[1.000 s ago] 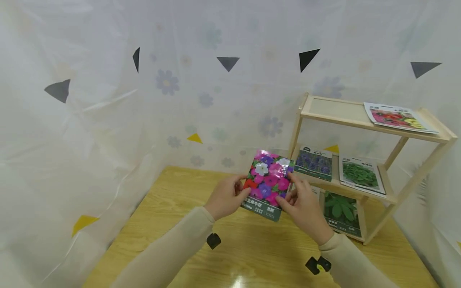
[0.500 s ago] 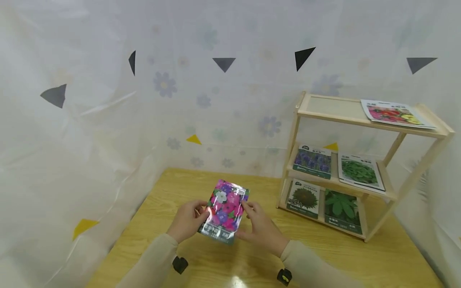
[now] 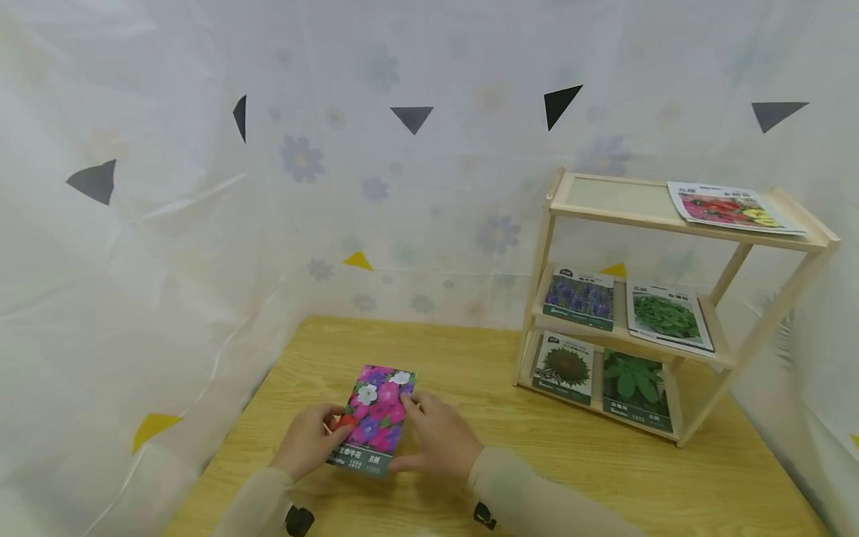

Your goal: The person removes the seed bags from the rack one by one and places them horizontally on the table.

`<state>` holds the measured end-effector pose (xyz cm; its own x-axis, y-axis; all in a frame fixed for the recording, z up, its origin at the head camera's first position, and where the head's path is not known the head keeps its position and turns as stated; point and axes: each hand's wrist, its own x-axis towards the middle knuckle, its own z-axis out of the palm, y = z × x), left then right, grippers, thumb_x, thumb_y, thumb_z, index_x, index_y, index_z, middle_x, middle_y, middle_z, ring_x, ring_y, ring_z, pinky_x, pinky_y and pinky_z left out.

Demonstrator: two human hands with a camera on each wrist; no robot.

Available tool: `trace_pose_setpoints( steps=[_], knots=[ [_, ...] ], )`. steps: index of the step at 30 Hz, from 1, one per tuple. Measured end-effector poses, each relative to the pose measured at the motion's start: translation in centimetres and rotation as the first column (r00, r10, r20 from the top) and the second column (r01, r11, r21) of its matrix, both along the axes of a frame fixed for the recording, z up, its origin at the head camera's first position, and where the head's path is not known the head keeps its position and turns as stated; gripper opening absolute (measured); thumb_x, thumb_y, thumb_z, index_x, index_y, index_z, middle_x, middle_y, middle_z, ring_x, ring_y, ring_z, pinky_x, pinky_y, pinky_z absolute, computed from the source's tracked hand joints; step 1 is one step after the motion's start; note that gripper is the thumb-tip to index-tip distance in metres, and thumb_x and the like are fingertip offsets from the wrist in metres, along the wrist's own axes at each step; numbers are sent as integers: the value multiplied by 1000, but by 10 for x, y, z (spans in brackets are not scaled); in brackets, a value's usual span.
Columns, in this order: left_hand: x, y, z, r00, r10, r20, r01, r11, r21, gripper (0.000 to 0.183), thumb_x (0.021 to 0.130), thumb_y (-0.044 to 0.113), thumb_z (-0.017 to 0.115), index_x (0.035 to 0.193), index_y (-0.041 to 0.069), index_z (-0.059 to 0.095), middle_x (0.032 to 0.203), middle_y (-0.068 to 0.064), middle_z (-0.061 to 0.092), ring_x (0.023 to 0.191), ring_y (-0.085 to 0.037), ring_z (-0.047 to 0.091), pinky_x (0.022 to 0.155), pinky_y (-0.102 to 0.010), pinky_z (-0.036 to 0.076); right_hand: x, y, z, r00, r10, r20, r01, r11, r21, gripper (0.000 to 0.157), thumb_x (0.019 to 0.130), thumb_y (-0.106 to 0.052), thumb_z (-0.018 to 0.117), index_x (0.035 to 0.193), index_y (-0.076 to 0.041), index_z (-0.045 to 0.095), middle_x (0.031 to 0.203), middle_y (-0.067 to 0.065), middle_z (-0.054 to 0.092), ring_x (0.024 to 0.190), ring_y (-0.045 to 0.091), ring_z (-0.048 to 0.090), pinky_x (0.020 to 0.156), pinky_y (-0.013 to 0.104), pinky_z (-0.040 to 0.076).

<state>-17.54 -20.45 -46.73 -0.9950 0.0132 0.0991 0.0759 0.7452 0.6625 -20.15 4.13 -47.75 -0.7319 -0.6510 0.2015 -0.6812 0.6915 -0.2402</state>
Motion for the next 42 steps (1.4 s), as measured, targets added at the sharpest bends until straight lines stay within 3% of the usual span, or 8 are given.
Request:
trace_pose_setpoints(
  steps=[9,15,23,28,33,38,42],
  knots=[
    [2,-26,-22,997,46,54,-41,995,-96,38,78,29,73,106,5,64,72,2,51,62,-12,45,51,-26,38,-6,-29,-16,999,25,-32,-22,996,85,111,62,-86,36,143,-10,32,134,7,41,121,23,41,100,42,34],
    [12,-46,-30,985,124,118,-98,975,-200,42,78,35,71,103,2,64,70,0,53,61,-14,46,52,-29,38,-6,-60,-29,996,64,-67,-52,985,166,112,61,-89,26,142,-12,34,132,4,44,118,20,44,95,40,40],
    [17,-67,-35,974,172,151,-122,948,-292,56,78,48,68,103,-2,62,85,-8,62,68,-19,50,60,-39,44,-7,-94,-33,997,63,-52,-49,972,229,114,56,-91,25,141,-16,36,132,1,43,119,16,42,91,39,43],
    [21,-73,-37,968,187,169,-124,937,-328,53,79,43,68,101,-5,62,87,-13,62,71,-22,54,64,-44,46,-9,-109,-44,997,69,-40,-54,952,301,116,54,-92,20,142,-18,34,132,-2,42,118,15,41,92,38,42],
    [24,-77,-40,958,198,209,-106,918,-382,45,79,38,68,95,-3,62,79,-10,60,65,-20,53,54,-39,45,-10,-122,-54,995,89,-44,-67,928,368,115,55,-93,19,142,-20,34,129,-3,43,118,15,41,93,37,40],
    [23,-78,-45,944,219,247,-102,905,-413,46,79,40,69,93,-3,61,80,-11,60,67,-21,55,54,-41,46,-10,-128,-57,996,87,-31,-69,925,374,114,55,-93,24,142,-20,35,130,-4,43,119,15,39,95,37,38],
    [21,-79,-46,943,226,245,-101,895,-434,48,78,41,70,93,-4,61,81,-13,60,70,-24,57,57,-44,48,-9,-130,-59,996,74,-44,-52,925,376,113,55,-93,25,140,-20,37,130,-4,44,118,15,41,94,37,39]
  ],
)
